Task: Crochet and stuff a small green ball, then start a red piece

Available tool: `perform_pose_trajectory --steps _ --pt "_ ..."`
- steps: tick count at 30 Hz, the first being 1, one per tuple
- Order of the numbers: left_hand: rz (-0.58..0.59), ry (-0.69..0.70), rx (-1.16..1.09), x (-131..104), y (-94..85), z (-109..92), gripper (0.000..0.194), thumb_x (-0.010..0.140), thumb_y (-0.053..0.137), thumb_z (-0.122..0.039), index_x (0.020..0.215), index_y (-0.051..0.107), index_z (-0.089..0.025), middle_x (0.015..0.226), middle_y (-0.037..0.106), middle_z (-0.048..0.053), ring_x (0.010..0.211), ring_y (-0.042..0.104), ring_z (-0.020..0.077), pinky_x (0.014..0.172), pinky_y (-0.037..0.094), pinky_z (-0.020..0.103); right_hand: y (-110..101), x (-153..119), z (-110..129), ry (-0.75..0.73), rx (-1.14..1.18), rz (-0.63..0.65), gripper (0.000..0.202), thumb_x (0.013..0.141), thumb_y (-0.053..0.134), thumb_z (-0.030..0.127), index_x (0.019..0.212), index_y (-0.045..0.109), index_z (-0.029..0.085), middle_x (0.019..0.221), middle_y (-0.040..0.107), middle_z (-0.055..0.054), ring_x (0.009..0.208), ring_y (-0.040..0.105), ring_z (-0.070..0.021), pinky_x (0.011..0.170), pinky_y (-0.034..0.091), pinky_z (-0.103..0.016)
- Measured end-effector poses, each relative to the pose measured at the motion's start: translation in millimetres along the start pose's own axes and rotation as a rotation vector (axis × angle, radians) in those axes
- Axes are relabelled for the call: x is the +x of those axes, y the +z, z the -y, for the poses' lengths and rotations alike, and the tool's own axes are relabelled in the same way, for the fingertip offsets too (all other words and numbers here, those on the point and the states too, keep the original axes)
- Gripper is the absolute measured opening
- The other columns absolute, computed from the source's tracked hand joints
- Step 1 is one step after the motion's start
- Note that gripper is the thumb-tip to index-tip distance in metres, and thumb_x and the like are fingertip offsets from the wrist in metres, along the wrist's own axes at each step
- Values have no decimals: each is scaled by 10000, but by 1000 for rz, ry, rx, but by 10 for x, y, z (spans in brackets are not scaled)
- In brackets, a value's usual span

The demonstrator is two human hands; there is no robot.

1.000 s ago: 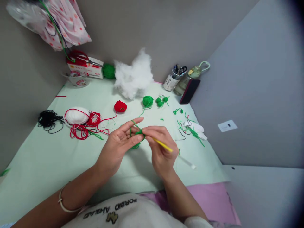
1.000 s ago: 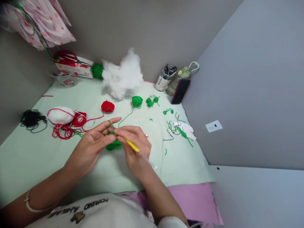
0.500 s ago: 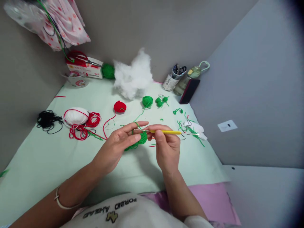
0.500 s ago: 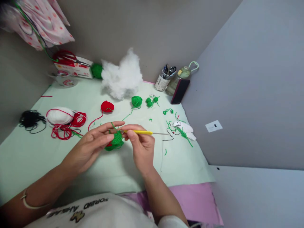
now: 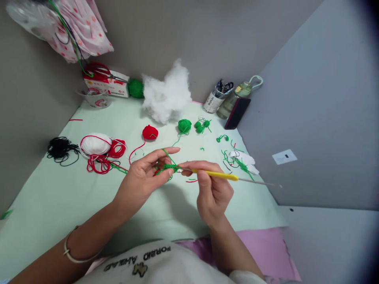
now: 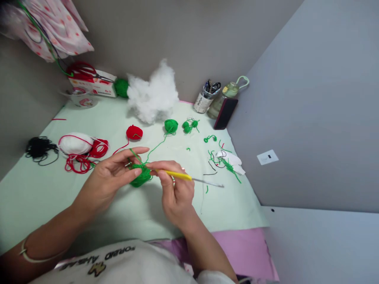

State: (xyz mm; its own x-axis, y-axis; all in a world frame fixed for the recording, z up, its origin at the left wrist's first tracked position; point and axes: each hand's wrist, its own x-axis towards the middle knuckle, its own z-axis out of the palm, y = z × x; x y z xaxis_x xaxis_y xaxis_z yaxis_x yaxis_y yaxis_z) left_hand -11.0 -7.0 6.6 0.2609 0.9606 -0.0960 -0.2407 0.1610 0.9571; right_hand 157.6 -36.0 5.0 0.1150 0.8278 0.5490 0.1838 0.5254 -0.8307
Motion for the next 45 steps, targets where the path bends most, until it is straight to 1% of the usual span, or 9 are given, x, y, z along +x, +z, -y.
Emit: perform_pose_trajectory --steps 6,12,15,18,23,30,34,40,45 --pt "-2 12 14 -17 -7 -4 372 833 795 -232 1191 795 -331 854 626 -6 834 589 146 805 504 275 9 -11 -27 4 -29 -12 247 1050 485 188 1065 724 251 964 786 -30 748 748 -150 678 645 -315" --pt "-31 -2 -111 -24 73 51 474 823 818 -235 1283 743 -326 868 634 -16 835 584 142 790 500 252 23 -64 -98 -362 -411 75 300 1001 560 143 1219 689 303 1047 791 -51 917 770 -213 741 655 -373" --pt "65 -149 -328 -16 104 73 498 834 822 -278 1321 722 -292 869 650 -7 809 585 126 775 494 238 29 -79 -126 -443 -565 68 336 963 628 125 1205 721 338 1107 773 -53 981 757 -218 774 644 -363" --pt "94 -268 -467 10 84 56 381 840 810 -276 1216 782 -217 914 678 25 786 573 114 766 488 235 13 -40 -143 -254 -266 -42 267 1000 576 159 1147 745 304 991 770 -44 858 731 -184 711 617 -342" --pt "95 -206 -409 36 57 14 377 839 804 -246 1215 782 -255 887 698 16 847 609 139 841 475 258 14 53 -127 111 140 -66 195 1020 580 289 985 765 240 890 766 -36 687 682 -145 632 586 -305" --pt "1 -80 -260 23 139 78 417 820 839 -275 1231 765 -294 873 672 -21 843 600 126 846 484 243 68 -11 -137 -132 -165 22 244 992 603 146 1115 765 279 1019 781 -45 863 731 -174 726 621 -324" --pt "78 -218 -456 61 123 91 372 831 812 -274 1198 782 -225 957 708 22 909 631 135 871 504 242 32 -31 -168 -349 -359 55 335 953 628 74 1184 754 281 1115 765 -75 966 727 -195 787 619 -342" --pt "80 -233 -485 65 39 47 300 829 802 -235 1129 812 -225 912 724 7 811 623 117 791 479 230 10 34 -132 116 137 -62 190 1019 587 270 1003 776 255 892 753 -37 681 668 -149 620 572 -313" --pt "117 -126 -249 22 53 50 300 891 765 -294 1189 787 -283 1022 774 20 982 653 183 910 446 287 36 44 -148 207 195 -4 143 986 652 290 985 792 260 938 784 -31 763 686 -151 696 572 -304"
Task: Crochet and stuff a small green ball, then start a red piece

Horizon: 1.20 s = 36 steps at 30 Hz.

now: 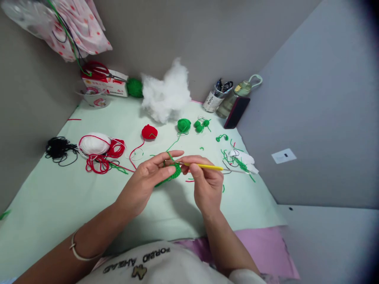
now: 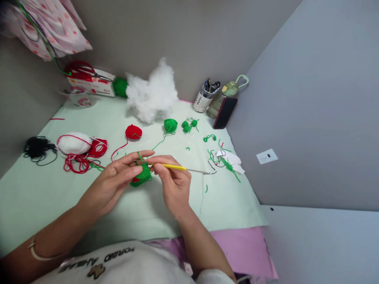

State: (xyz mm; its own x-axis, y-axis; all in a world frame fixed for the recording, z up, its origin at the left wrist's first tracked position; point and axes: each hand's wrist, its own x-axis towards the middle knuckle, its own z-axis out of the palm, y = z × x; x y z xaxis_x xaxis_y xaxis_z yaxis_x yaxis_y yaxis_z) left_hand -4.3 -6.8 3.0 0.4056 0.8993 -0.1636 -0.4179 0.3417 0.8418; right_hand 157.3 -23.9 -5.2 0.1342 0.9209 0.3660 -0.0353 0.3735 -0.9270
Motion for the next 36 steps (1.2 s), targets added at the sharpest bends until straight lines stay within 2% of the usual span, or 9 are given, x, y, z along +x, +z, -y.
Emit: perform_pose_trajectory --steps 5,11,14,18,22,24,26,30,36 --pt "-32 5 52 -13 -21 -34 281 853 787 -325 1131 808 -293 956 713 11 905 609 169 836 446 273 -46 41 -13 120 180 2 193 1011 610 363 961 735 225 874 775 -23 670 674 -120 659 570 -278" --pt "-50 40 142 -20 -90 -53 273 853 782 -281 1120 809 -335 897 628 -6 875 555 138 777 444 234 -55 11 79 55 82 31 213 1049 539 335 973 709 231 921 790 -27 706 711 -132 680 603 -293" --pt "-60 77 194 -17 -97 -33 274 871 776 -274 1131 802 -356 888 626 -14 882 555 130 789 446 229 -51 -37 117 -93 -135 36 221 1056 509 238 1021 727 237 965 783 -30 740 726 -132 698 615 -295" --pt "-119 143 213 -24 -32 8 335 854 804 -246 1168 789 -363 863 611 -29 845 545 114 783 447 221 -34 -95 78 -447 -483 108 272 1027 512 138 1197 689 256 1014 785 -51 867 753 -176 747 635 -329" --pt "-74 25 -11 -18 26 39 423 836 827 -310 1252 754 -338 837 617 -27 796 557 107 768 459 221 -9 -128 -5 -683 -794 89 318 963 608 76 1205 709 255 1101 771 -94 1000 749 -215 791 636 -339" --pt "-41 -80 -123 1 16 38 404 832 821 -325 1230 772 -276 824 619 -11 762 543 107 737 458 223 -11 -121 -22 -642 -714 54 319 963 609 74 1195 721 262 1077 769 -87 975 740 -210 764 631 -339" --pt "-51 -130 -180 19 -10 23 373 827 815 -309 1192 790 -236 827 620 3 736 523 108 706 450 227 -22 -92 -17 -472 -459 -8 273 996 571 112 1152 736 264 999 766 -64 867 726 -184 696 616 -325" --pt "-63 -82 -142 18 -25 -18 386 820 807 -269 1206 783 -249 854 651 11 755 541 126 725 452 248 -37 -7 10 -139 -15 -36 217 1030 557 218 1016 770 263 900 751 -24 693 667 -134 629 572 -297" --pt "-90 23 27 -9 35 2 375 839 809 -297 1213 780 -287 924 686 6 861 580 143 768 450 245 3 -22 -13 -174 -164 34 234 1019 576 203 1085 779 298 982 786 -28 780 704 -158 682 598 -317"
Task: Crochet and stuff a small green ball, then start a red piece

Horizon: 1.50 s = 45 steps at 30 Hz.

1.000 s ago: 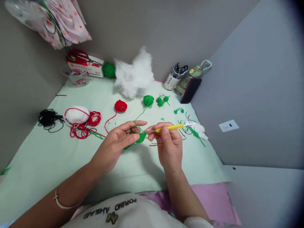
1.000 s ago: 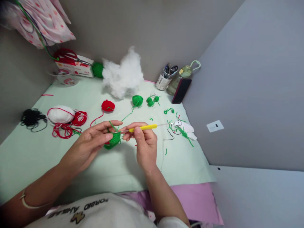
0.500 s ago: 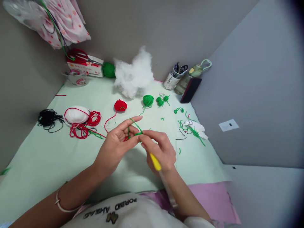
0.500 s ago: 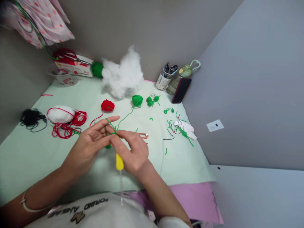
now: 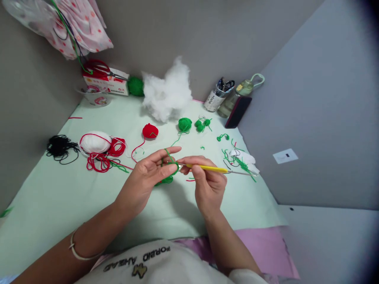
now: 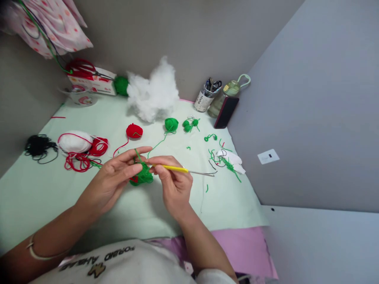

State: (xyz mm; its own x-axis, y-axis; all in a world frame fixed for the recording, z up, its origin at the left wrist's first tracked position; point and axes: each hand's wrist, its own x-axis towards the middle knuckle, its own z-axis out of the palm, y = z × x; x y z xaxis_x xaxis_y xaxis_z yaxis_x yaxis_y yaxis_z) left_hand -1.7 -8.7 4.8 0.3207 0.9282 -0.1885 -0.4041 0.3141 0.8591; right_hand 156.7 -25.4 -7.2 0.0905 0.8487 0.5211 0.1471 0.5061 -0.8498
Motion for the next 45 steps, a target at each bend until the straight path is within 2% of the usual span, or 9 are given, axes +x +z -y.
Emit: perform_pose_trajectory --steps 6,13,18,25,29,33,37,40,45 --pt "10 -116 -199 59 -5 29 329 824 811 -293 1146 800 -226 943 704 23 817 606 127 814 513 253 -11 -65 -10 -354 -448 38 365 955 637 115 1214 748 347 1140 775 -58 951 737 -210 761 634 -363" --pt "61 -86 -194 64 -60 -1 305 845 799 -252 1149 801 -268 903 713 -2 839 644 118 790 495 230 -20 44 22 67 146 -48 185 1006 610 248 1005 791 287 912 764 -24 721 675 -151 628 568 -305" --pt "92 -33 29 18 -67 7 350 894 763 -333 1243 760 -309 1046 745 32 990 643 187 805 468 274 -11 53 -1 180 160 -22 154 994 638 309 987 782 254 951 793 -32 768 703 -154 699 590 -307" --pt "41 -5 127 3 -138 -58 331 856 784 -316 1187 783 -310 937 627 20 845 568 162 686 446 253 -68 85 8 284 273 -30 227 1023 577 398 961 702 219 884 787 -36 684 710 -143 648 603 -300" --pt "19 59 178 0 -121 -66 316 847 794 -289 1162 795 -306 893 598 13 848 550 163 700 471 249 -68 46 82 155 110 -20 210 1054 521 296 998 714 238 944 790 -38 722 726 -145 679 617 -311" --pt "-63 119 180 -4 -53 -42 395 813 828 -261 1204 779 -293 866 600 -1 818 535 148 713 470 240 -54 -37 87 -182 -248 73 276 1023 535 153 1184 712 291 1042 788 -45 873 745 -182 749 618 -345" --pt "7 -42 -87 2 -3 -14 518 797 849 -306 1299 726 -269 844 629 -6 755 540 121 728 469 235 -29 -97 32 -399 -537 74 393 947 641 93 1242 717 342 1159 772 -60 1028 738 -228 792 617 -368" --pt "45 -181 -212 24 -20 -22 438 826 821 -299 1250 756 -213 782 604 -10 679 494 94 707 458 226 -38 -67 13 -266 -324 -2 306 985 600 136 1179 745 322 1065 779 -54 922 738 -204 741 613 -361" --pt "83 -125 -170 39 -59 -44 438 820 822 -269 1253 758 -247 834 650 3 728 541 113 697 449 237 -52 50 20 83 124 -69 186 1014 596 309 974 769 254 887 760 -41 705 683 -163 627 583 -329"
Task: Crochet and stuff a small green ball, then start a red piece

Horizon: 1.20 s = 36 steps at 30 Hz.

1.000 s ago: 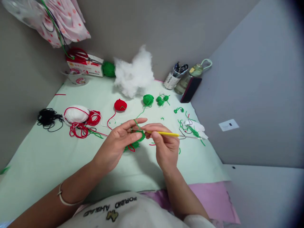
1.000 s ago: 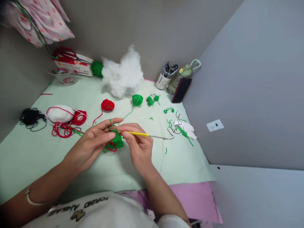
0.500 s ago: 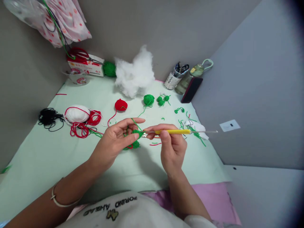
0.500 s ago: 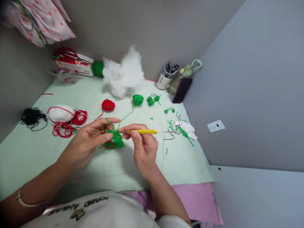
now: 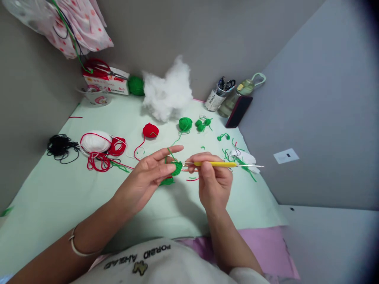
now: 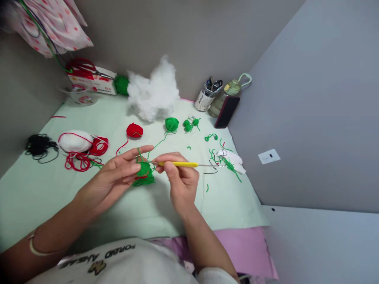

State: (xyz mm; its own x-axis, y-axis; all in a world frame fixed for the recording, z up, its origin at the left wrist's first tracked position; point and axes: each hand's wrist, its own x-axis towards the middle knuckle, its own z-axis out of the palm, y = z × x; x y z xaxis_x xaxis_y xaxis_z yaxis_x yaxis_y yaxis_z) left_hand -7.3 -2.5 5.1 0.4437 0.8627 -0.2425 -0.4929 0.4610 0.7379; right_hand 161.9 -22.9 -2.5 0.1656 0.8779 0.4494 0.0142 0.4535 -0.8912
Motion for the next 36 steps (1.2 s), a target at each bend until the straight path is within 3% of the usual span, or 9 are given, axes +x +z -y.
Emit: perform_pose_trajectory --steps 5,8,11,14,17,23,27,32,36 --pt "-62 81 122 -11 44 52 459 815 841 -304 1264 749 -275 950 693 19 869 599 149 736 453 248 35 -28 -6 -51 -136 50 184 1015 595 271 1034 778 270 946 779 -43 742 703 -170 639 604 -333" --pt "-107 96 68 4 66 75 465 807 847 -275 1262 750 -262 814 644 -18 727 544 106 681 436 224 33 -85 -21 -277 -403 107 266 982 626 171 1149 770 321 1073 779 -56 900 734 -197 743 631 -364" --pt "-41 -29 -72 30 48 52 365 818 828 -276 1174 792 -203 642 521 -57 563 411 64 658 448 213 9 -95 -32 -413 -495 116 371 950 645 106 1221 750 336 1130 778 -64 952 735 -211 772 629 -376" --pt "-25 -83 -151 44 11 12 297 816 818 -258 1106 813 -195 698 574 -33 608 490 69 732 489 233 -11 -52 -30 -216 -252 23 269 989 607 162 1123 778 320 994 779 -43 818 718 -190 660 601 -344" --pt "-54 -4 -61 36 2 10 317 809 824 -235 1126 805 -243 821 652 -11 685 546 89 679 452 227 0 -13 -24 -27 17 -3 198 1008 606 245 1020 794 308 907 758 -18 693 663 -150 607 557 -315" --pt "-35 108 194 -8 8 62 304 881 780 -310 1184 791 -317 1038 711 16 886 593 140 773 462 245 17 -2 -32 105 26 41 142 982 658 312 984 789 257 940 792 -30 755 691 -151 676 572 -301" --pt "-33 106 216 -28 -31 43 301 872 789 -325 1172 795 -343 969 654 0 881 575 132 763 469 226 -15 36 -42 244 219 23 193 997 630 380 936 743 236 887 783 -20 680 677 -124 650 558 -274" --pt "-53 149 280 -42 -64 27 295 861 795 -280 1151 803 -332 939 627 8 916 572 137 782 479 216 -35 54 -21 266 237 45 203 1017 597 374 945 710 223 887 786 -28 685 693 -129 654 565 -280" --pt "-60 185 325 -42 -70 24 292 861 790 -261 1141 803 -343 898 608 -2 877 555 131 756 481 212 -31 7 39 131 95 61 198 1042 553 314 972 719 231 911 785 -27 710 712 -136 664 597 -292"
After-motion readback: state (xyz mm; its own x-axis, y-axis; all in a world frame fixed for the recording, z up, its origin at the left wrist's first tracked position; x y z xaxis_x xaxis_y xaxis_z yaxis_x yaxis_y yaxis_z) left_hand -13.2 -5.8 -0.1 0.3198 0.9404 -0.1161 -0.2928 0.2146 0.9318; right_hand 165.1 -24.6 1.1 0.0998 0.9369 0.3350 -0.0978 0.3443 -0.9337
